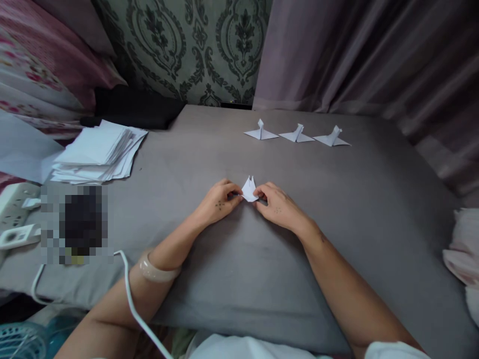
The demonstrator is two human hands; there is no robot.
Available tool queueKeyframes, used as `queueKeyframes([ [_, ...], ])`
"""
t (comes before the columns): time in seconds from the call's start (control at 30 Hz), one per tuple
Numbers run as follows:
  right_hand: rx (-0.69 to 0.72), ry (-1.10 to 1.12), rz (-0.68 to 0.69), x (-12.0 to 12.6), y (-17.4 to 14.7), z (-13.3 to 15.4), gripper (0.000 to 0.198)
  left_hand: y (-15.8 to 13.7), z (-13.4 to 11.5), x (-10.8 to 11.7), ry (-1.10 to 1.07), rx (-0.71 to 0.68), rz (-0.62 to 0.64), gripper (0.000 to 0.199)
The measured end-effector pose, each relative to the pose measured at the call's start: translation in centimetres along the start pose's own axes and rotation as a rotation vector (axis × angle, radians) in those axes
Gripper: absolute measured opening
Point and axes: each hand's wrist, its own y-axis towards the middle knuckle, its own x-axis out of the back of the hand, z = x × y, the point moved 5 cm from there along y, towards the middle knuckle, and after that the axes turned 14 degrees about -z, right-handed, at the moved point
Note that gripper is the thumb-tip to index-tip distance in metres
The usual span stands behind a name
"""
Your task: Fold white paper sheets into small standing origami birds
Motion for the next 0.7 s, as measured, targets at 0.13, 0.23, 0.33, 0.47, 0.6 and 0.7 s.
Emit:
queueKeyframes([
  [0.13, -0.029, 0.003, -0.016, 0.33, 0.17, 0.28, 0.007, 0.20, 0.27, -0.03, 0.003, 0.055, -0.030, 0.014],
  [0.23, -0.050, -0.022, -0.010, 0.58, 0.30, 0.43, 0.011, 0.22, 0.12, 0.04, 0.004, 0.075, -0.044, 0.017],
  [0.33, -0.055, -0.038, -0.012, 0.64, 0.45, 0.50, 0.016, 0.21, 0.14, 0.08, 0.008, 0.087, -0.061, 0.021],
  [0.47, -0.071, -0.061, -0.037, 0.49, 0.59, 0.47, 0.017, 0.24, 0.52, -0.02, -0.005, 0.117, -0.080, 0.020],
  [0.6, -0.100, -0.097, -0.069, 0.28, 0.62, 0.44, 0.016, 0.28, 0.67, -0.18, 0.009, 0.125, -0.076, 0.018],
  [0.7, -0.110, -0.119, -0.084, 0.11, 0.64, 0.39, 0.015, 0.30, 0.65, -0.20, 0.009, 0.126, -0.088, 0.017],
])
